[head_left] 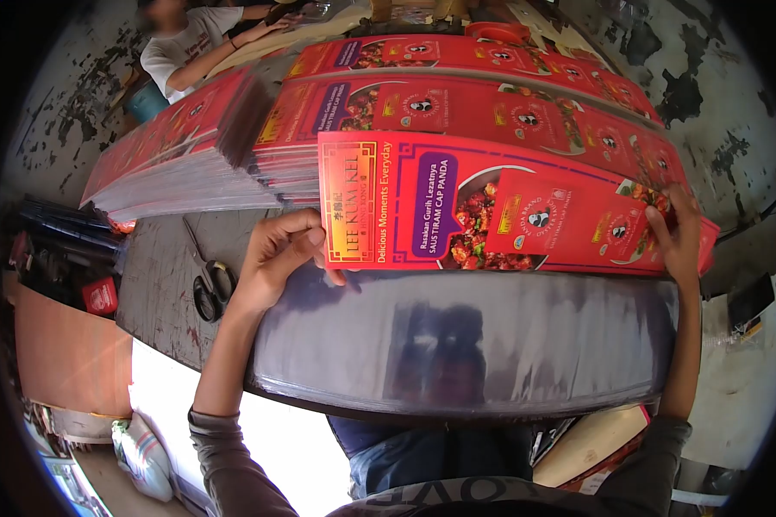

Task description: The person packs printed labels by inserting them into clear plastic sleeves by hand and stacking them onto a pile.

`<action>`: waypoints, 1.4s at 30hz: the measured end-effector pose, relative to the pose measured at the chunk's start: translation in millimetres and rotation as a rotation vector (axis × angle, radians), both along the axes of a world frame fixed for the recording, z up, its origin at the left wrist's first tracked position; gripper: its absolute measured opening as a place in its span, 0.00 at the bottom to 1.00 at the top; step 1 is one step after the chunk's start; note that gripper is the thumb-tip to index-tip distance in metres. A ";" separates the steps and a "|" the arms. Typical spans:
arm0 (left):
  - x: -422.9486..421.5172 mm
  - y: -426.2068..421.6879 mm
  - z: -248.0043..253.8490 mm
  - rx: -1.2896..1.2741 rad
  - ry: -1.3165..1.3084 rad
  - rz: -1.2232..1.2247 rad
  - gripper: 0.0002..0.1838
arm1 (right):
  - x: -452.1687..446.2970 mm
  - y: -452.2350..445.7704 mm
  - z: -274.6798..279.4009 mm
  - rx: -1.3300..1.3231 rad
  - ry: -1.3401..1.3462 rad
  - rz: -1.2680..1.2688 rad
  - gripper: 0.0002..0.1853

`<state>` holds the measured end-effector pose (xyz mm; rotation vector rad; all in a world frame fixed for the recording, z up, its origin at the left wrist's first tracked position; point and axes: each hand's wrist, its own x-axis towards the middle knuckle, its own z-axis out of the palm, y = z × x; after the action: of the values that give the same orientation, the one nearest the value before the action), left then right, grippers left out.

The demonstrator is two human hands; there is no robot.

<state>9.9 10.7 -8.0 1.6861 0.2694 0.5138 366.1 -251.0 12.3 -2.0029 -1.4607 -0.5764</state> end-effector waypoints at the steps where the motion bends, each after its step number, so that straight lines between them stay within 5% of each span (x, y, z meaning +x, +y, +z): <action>1: 0.2 0.2 0.8 -0.018 0.010 0.002 0.11 | 1.1 0.1 -0.1 0.005 -0.006 0.016 0.13; 36: 0.2 -0.8 -2.4 -0.021 0.005 0.085 0.12 | 0.0 -4.4 2.3 0.010 -0.046 -0.003 0.14; 39: -3.2 -10.6 10.4 0.287 0.239 0.195 0.12 | -5.8 -7.3 9.5 0.068 0.035 -0.011 0.14; 41: -12.5 -25.5 18.6 0.801 0.326 0.203 0.17 | -10.1 -9.8 19.4 -0.035 -0.027 -0.091 0.15; 42: -16.1 -36.9 21.6 0.860 0.409 0.240 0.21 | -12.6 -10.3 23.9 -0.033 -0.032 -0.103 0.15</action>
<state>-6.2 -26.2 13.7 2.6219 0.6128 0.4859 353.6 -261.3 36.2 -2.1132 -1.4006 -0.6337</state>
